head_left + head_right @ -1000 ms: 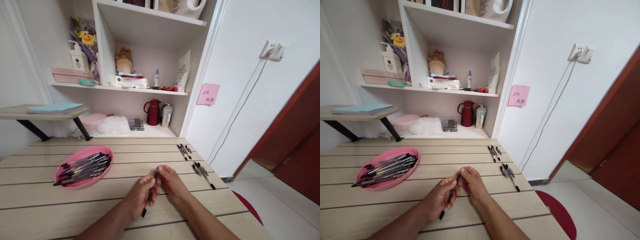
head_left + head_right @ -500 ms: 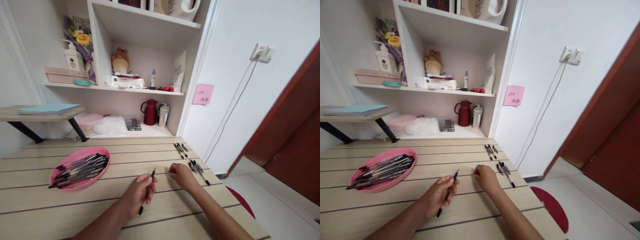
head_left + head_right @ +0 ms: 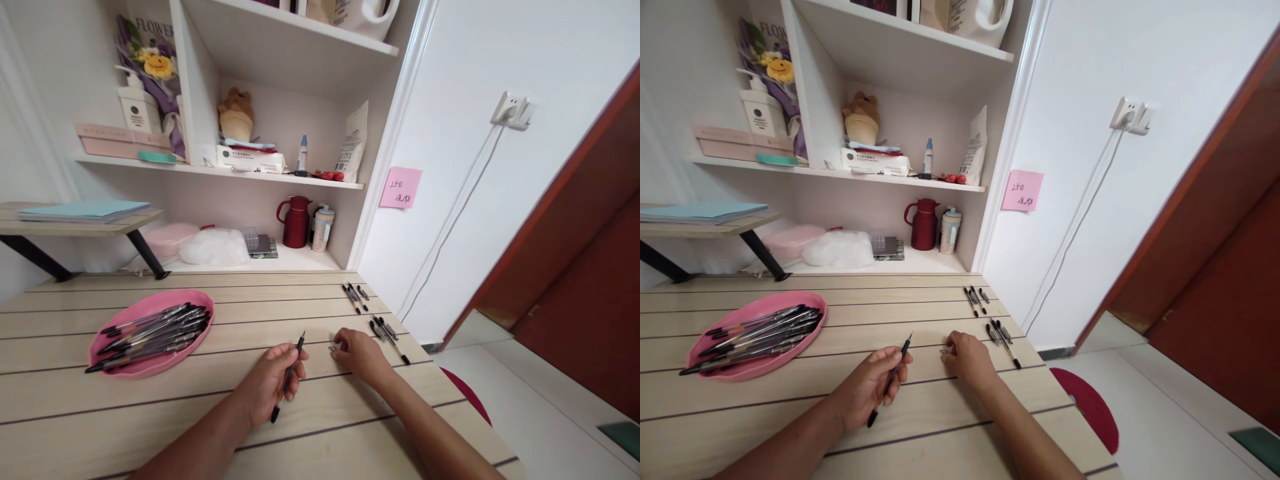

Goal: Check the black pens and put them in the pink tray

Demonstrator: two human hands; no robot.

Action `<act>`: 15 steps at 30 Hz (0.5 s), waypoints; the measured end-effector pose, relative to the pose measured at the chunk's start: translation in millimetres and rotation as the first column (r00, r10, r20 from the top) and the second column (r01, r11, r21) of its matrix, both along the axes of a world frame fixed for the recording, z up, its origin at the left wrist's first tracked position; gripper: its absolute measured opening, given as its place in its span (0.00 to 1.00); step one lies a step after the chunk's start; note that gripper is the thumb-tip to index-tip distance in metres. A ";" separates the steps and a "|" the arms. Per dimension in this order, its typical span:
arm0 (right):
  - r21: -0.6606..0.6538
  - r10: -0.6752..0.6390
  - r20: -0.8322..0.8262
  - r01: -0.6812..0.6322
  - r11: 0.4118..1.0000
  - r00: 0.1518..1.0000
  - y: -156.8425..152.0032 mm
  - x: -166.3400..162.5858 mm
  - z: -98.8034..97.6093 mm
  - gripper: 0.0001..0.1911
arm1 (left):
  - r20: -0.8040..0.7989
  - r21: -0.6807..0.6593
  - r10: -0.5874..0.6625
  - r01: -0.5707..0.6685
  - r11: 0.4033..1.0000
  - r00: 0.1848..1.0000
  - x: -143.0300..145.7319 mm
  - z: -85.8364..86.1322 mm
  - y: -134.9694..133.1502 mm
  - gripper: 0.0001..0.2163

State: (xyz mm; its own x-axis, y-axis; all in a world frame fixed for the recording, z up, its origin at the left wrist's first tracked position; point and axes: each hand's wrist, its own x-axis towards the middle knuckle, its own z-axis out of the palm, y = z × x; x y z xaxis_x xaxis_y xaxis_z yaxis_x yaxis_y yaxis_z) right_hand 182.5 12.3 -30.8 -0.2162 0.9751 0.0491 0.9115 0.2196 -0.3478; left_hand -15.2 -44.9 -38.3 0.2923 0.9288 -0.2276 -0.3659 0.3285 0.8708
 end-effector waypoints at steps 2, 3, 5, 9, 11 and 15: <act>0.009 -0.006 0.003 0.006 1.000 1.000 -2.9 -3.9 1.0 0.09 | 0.001 -0.007 0.002 -0.002 1.000 1.000 -0.1 0.8 -0.2 0.11; 0.024 -0.006 0.008 0.006 1.000 1.000 -4.5 -6.0 1.5 0.08 | 0.000 -0.007 0.001 -0.001 1.000 1.000 -0.2 1.3 -0.3 0.11; 0.051 0.005 0.016 -0.006 0.999 1.000 -7.2 -8.5 2.8 0.07 | -0.001 0.000 -0.001 0.001 1.000 1.000 -0.5 2.0 -0.2 0.10; 0.072 -0.027 0.052 0.024 0.997 0.998 -7.0 5.0 7.5 0.07 | -0.003 0.017 -0.005 0.005 1.000 1.000 -0.7 2.7 0.0 0.10; 0.101 -0.101 0.086 0.093 0.991 0.991 -4.5 23.8 10.2 0.07 | -0.008 0.025 -0.005 0.005 1.000 1.000 -0.5 2.8 -0.1 0.11; 0.146 -0.285 0.151 0.264 0.953 0.947 -1.1 68.7 11.4 0.07 | -0.014 0.032 0.000 0.001 0.999 1.000 0.5 3.0 -0.9 0.11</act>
